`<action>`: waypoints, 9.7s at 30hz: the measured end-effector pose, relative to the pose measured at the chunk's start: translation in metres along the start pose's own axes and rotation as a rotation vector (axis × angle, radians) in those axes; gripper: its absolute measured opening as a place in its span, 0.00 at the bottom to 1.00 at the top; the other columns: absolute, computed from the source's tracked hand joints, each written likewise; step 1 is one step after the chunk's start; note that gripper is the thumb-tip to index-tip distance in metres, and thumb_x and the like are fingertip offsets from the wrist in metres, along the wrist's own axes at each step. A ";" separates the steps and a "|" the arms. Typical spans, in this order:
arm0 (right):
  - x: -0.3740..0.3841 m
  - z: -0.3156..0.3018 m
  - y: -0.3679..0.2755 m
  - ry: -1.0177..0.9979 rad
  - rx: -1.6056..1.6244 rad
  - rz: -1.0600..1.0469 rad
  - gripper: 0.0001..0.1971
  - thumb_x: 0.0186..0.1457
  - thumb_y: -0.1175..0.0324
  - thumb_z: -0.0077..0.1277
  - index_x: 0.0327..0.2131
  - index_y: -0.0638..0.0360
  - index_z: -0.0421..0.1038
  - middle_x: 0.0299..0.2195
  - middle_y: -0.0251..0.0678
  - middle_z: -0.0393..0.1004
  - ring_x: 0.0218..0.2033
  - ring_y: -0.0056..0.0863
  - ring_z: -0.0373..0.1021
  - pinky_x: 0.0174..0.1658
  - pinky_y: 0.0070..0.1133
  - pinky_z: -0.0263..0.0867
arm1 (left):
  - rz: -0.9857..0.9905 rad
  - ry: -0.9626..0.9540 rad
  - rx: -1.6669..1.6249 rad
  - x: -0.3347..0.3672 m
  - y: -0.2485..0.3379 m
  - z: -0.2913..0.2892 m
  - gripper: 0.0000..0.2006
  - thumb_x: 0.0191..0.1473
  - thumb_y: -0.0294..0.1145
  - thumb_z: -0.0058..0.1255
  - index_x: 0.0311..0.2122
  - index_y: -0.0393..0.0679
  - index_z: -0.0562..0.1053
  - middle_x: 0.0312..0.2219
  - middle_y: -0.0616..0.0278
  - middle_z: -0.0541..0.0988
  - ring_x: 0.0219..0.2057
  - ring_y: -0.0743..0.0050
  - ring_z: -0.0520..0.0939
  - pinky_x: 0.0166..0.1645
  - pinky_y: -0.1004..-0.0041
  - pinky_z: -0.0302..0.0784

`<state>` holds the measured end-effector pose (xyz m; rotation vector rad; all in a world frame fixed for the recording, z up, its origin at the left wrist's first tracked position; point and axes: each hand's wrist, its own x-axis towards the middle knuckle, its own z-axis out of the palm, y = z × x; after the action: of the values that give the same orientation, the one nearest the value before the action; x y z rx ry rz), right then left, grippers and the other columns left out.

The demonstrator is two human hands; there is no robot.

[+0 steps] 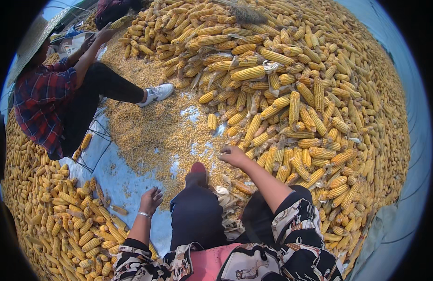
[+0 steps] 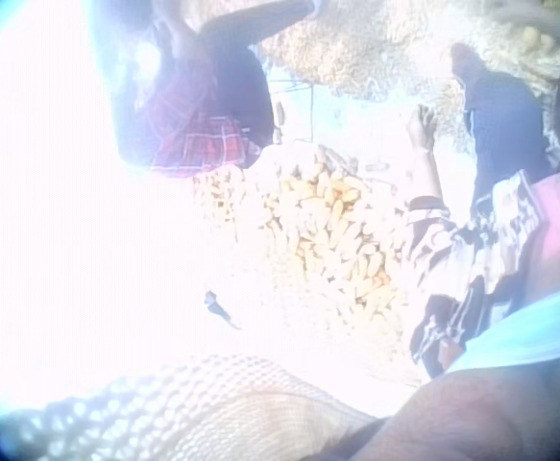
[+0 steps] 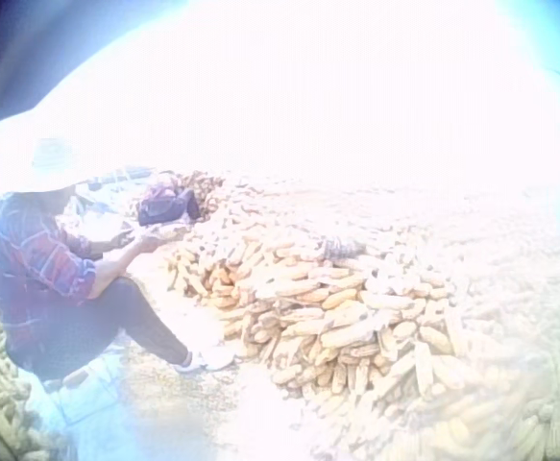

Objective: The person sits on a tarp covered with corn cobs and manually removes the husks from each cob. They pick up a cob, strip the outer layers, and place the shucked cob aside while discarding the husks. Another person nearby performs the same task.

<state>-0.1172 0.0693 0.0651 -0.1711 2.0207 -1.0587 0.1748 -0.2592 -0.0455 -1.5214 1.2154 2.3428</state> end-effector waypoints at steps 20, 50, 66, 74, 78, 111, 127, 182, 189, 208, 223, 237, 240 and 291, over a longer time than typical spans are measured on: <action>0.141 -0.240 0.059 0.900 0.956 0.346 0.47 0.51 0.45 0.57 0.63 0.67 0.47 0.61 0.48 0.52 0.59 0.42 0.56 0.58 0.49 0.56 | 1.411 -0.174 1.335 0.168 0.176 0.585 0.33 0.49 0.36 0.59 0.59 0.39 0.62 0.55 0.44 0.69 0.57 0.49 0.69 0.62 0.56 0.62; 0.008 -0.109 0.062 0.035 1.530 -0.096 0.35 0.42 0.45 0.58 0.51 0.57 0.67 0.41 0.42 0.74 0.42 0.41 0.72 0.47 0.51 0.69 | -0.303 -0.797 -0.330 0.064 0.093 0.360 0.30 0.50 0.51 0.52 0.53 0.39 0.68 0.39 0.50 0.79 0.37 0.55 0.82 0.44 0.57 0.80; -0.157 -0.041 0.062 0.119 1.338 -0.072 0.24 0.46 0.59 0.58 0.47 0.57 0.68 0.38 0.37 0.75 0.39 0.36 0.72 0.46 0.35 0.70 | 0.108 -0.821 0.064 -0.089 0.108 0.274 0.24 0.54 0.46 0.48 0.50 0.39 0.66 0.39 0.55 0.77 0.39 0.62 0.80 0.49 0.60 0.76; -0.123 -0.028 -0.023 -0.114 0.881 -0.002 0.25 0.50 0.63 0.53 0.51 0.60 0.66 0.42 0.40 0.75 0.46 0.37 0.72 0.51 0.37 0.69 | 0.582 -1.005 -0.304 -0.268 0.163 0.226 0.23 0.52 0.43 0.52 0.48 0.37 0.68 0.37 0.60 0.77 0.37 0.71 0.79 0.46 0.69 0.76; -0.113 0.057 -0.143 -0.204 0.576 -0.382 0.28 0.54 0.60 0.52 0.56 0.59 0.62 0.50 0.38 0.70 0.51 0.33 0.69 0.54 0.33 0.67 | 0.712 -1.167 -0.325 -0.366 0.185 0.189 0.27 0.51 0.45 0.53 0.50 0.34 0.67 0.39 0.56 0.77 0.37 0.68 0.80 0.46 0.68 0.78; -0.250 -0.028 0.065 0.043 1.721 -0.253 0.10 0.49 0.68 0.56 0.37 0.56 0.71 0.28 0.33 0.77 0.26 0.29 0.75 0.41 0.38 0.73 | 0.214 -1.136 -0.060 -0.272 0.025 0.294 0.19 0.53 0.36 0.52 0.47 0.36 0.69 0.39 0.59 0.77 0.42 0.66 0.79 0.51 0.64 0.73; -0.307 0.008 0.052 -0.198 1.086 -0.534 0.33 0.26 0.70 0.58 0.45 0.66 0.65 0.44 0.52 0.71 0.41 0.47 0.73 0.41 0.37 0.75 | 0.157 -0.937 0.048 -0.258 -0.018 0.313 0.17 0.52 0.32 0.55 0.46 0.41 0.69 0.36 0.64 0.78 0.39 0.72 0.80 0.47 0.69 0.75; -0.358 0.045 0.103 0.051 0.997 -0.267 0.32 0.25 0.76 0.60 0.43 0.68 0.70 0.35 0.48 0.77 0.33 0.33 0.76 0.36 0.24 0.73 | 0.139 -0.863 0.831 -0.223 -0.026 0.341 0.33 0.46 0.38 0.64 0.54 0.35 0.63 0.38 0.52 0.78 0.30 0.64 0.83 0.32 0.61 0.82; -0.351 0.037 0.097 -0.016 0.858 -0.230 0.33 0.23 0.75 0.61 0.43 0.67 0.69 0.34 0.46 0.77 0.30 0.31 0.74 0.34 0.25 0.71 | 0.128 -0.703 0.451 -0.202 -0.033 0.354 0.23 0.46 0.26 0.60 0.46 0.32 0.64 0.32 0.55 0.76 0.30 0.66 0.81 0.31 0.64 0.78; -0.299 0.038 0.058 -0.309 1.485 -0.409 0.34 0.31 0.73 0.58 0.50 0.58 0.66 0.52 0.58 0.64 0.52 0.55 0.67 0.54 0.57 0.62 | 0.248 -0.791 0.384 -0.194 0.056 0.393 0.10 0.51 0.22 0.48 0.39 0.30 0.70 0.24 0.59 0.75 0.20 0.76 0.76 0.23 0.74 0.70; -0.218 0.019 0.025 -0.019 1.470 -0.549 0.45 0.37 0.56 0.60 0.64 0.39 0.55 0.57 0.51 0.60 0.50 0.54 0.67 0.40 0.48 0.75 | 0.254 -0.757 0.158 -0.155 0.062 0.400 0.10 0.60 0.35 0.47 0.35 0.37 0.70 0.22 0.66 0.72 0.21 0.80 0.71 0.25 0.75 0.68; -0.211 0.024 0.046 -0.307 1.593 -0.547 0.40 0.51 0.43 0.53 0.65 0.33 0.48 0.56 0.46 0.59 0.48 0.47 0.64 0.39 0.44 0.70 | 0.236 -0.772 0.221 -0.158 0.077 0.401 0.08 0.55 0.29 0.48 0.38 0.35 0.70 0.22 0.64 0.74 0.21 0.79 0.74 0.24 0.76 0.70; -0.206 0.024 0.052 -0.205 1.545 -0.513 0.42 0.50 0.41 0.52 0.64 0.43 0.49 0.53 0.46 0.63 0.47 0.49 0.66 0.37 0.45 0.71 | 0.293 -0.723 0.214 -0.153 0.071 0.404 0.07 0.56 0.28 0.46 0.36 0.36 0.70 0.22 0.64 0.73 0.20 0.79 0.72 0.24 0.75 0.68; -0.214 0.007 0.055 0.051 0.682 -0.303 0.42 0.31 0.65 0.60 0.54 0.67 0.59 0.43 0.39 0.69 0.41 0.32 0.70 0.43 0.26 0.70 | 0.414 -0.766 0.221 -0.156 0.051 0.395 0.12 0.58 0.36 0.46 0.27 0.40 0.73 0.14 0.72 0.67 0.15 0.84 0.64 0.20 0.76 0.57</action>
<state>0.0401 0.1980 0.1530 -0.0886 1.5946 -1.8946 -0.0597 0.0176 0.1821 -0.2382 1.5562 2.5087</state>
